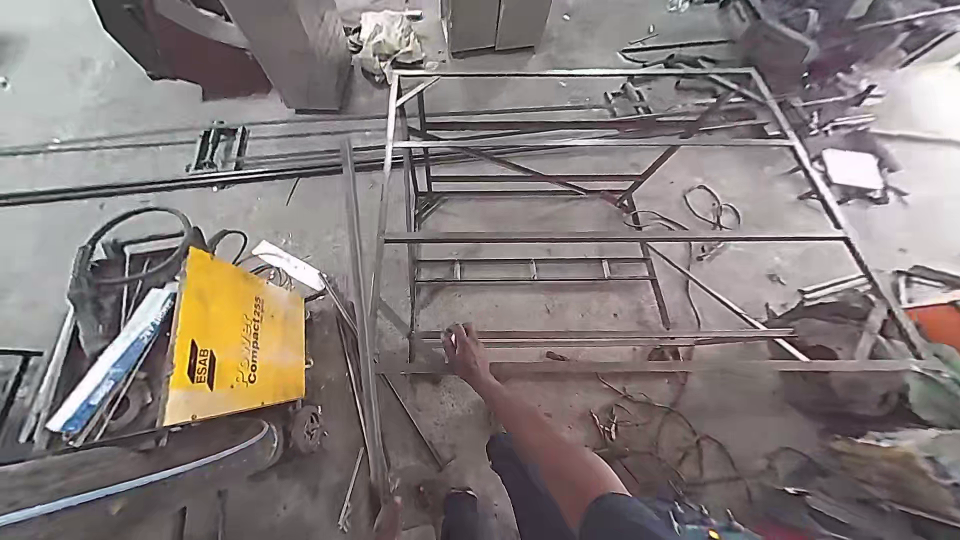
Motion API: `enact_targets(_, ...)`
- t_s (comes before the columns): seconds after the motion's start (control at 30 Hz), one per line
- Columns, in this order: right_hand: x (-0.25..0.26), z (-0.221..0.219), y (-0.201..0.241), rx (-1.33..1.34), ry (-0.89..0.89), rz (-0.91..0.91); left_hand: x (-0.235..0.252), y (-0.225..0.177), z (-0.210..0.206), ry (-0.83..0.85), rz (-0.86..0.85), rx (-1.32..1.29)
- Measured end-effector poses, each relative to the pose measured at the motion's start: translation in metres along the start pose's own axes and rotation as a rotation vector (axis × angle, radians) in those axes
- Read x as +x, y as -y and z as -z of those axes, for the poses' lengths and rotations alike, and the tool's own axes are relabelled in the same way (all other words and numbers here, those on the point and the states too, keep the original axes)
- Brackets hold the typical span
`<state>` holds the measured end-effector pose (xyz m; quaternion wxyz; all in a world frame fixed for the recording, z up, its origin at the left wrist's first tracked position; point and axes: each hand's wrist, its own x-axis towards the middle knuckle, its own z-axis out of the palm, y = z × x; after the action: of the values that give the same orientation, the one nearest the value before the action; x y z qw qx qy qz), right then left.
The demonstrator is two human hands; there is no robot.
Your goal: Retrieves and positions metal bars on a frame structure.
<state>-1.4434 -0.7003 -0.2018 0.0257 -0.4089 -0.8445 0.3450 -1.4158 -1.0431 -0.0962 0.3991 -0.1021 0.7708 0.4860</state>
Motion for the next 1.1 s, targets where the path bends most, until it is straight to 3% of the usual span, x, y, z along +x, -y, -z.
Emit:
enact_targets(0.1,-0.034,0.047,-0.025,0.238,-0.058,-0.059,0.011,-0.071,-0.065,0.092,-0.011,-0.05)
enact_targets(0.23,-0.119,0.127,-0.101,0.215,0.058,-0.135,0.044,-0.134,-0.168,0.427,-0.063,-0.202)
enact_targets(0.4,-0.227,0.221,-0.214,0.142,0.197,-0.382,0.056,-0.197,-0.297,0.753,0.051,-0.522)
enact_targets(0.53,-0.31,0.272,-0.272,0.113,-0.005,-0.601,0.064,-0.214,-0.374,0.91,0.108,-0.791)
enact_targets(0.63,-0.369,0.279,-0.297,0.087,-0.206,-0.666,0.059,-0.208,-0.408,0.872,0.069,-0.566)
enact_targets(0.7,-0.398,0.276,-0.298,0.095,-0.279,-0.696,0.06,-0.204,-0.424,0.845,0.106,-0.406)
enact_targets(0.77,-0.414,0.274,-0.283,0.133,-0.312,-0.745,0.065,-0.198,-0.444,0.677,0.151,-0.195)
enact_targets(0.87,-0.431,0.266,-0.246,0.179,-0.191,-0.926,0.085,-0.165,-0.46,0.479,0.214,0.076)
enact_targets(1.1,-0.397,0.263,-0.176,0.339,-0.162,-1.107,0.114,-0.152,-0.457,0.51,0.06,0.711)
